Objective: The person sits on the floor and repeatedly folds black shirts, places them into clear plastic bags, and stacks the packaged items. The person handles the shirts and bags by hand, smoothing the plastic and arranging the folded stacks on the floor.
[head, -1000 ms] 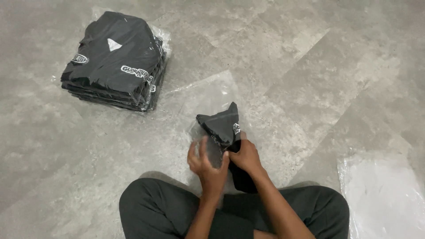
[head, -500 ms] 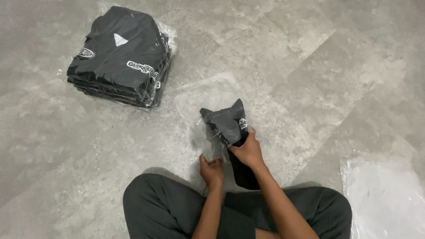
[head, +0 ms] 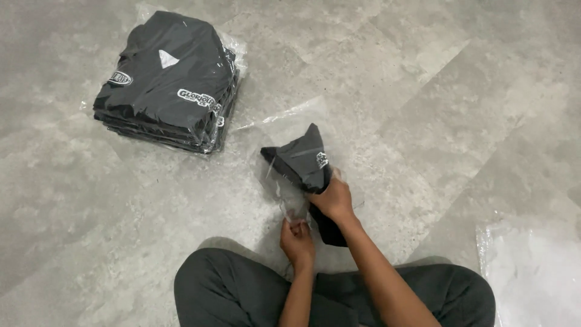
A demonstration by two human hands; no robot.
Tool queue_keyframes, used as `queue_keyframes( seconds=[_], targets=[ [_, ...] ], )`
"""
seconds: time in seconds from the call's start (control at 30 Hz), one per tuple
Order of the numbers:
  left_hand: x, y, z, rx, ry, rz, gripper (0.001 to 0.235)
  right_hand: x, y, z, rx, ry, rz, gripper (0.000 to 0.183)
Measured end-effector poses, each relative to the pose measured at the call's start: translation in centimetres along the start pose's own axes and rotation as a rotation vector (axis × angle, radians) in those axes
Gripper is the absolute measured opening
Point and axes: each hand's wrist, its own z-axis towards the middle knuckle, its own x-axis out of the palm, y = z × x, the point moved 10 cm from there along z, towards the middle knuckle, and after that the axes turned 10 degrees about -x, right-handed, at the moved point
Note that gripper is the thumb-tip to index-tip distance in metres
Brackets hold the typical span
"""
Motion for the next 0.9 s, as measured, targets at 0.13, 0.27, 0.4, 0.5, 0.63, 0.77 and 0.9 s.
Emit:
queue_keyframes(
  seconds=[0.13, 0.27, 0.4, 0.5, 0.63, 0.77, 0.9],
  targets=[
    [0.0, 0.0, -0.1, 0.054, -0.004, -0.015, 0.016, 3.5, -4.3, 3.8, -0.165, -0.039, -0.068, 0.034],
    [0.2, 1.3, 0.3, -0.281, 0.014, -0.587, 0.031, 5.8, -4.3, 8.8, -0.064, -0.071, 0.472, 0.086],
    [1.7, 2.9, 0.0, -0.510, 0.036, -1.081, 0.034, 4.0, 2.1, 6.4, -0.018, 0.029, 0.123, 0.115],
    [0.3, 0.8, 0.1, -0.114, 0.028, -0.173, 0.044, 4.9, 4.0, 7.9, -0.822, -0.136, 0.066, 0.056],
    [1.4, 2.3, 1.3, -0.218, 0.056, -0.277, 0.043, 3.2, 2.3, 8.0, -0.168, -0.007, 0.141, 0.132],
    [1.7, 4.3, 2.0, -0.230, 0.041, -0.587, 0.033, 1.1, 4.5, 8.0, -0.373, -0.071, 0.165, 0.115],
    [1.3, 2.7, 1.4, -0.115, 0.025, -0.229, 0.036, 1.3, 0.7, 7.8, -0.215, 0.025, -0.151, 0.084]
  ],
)
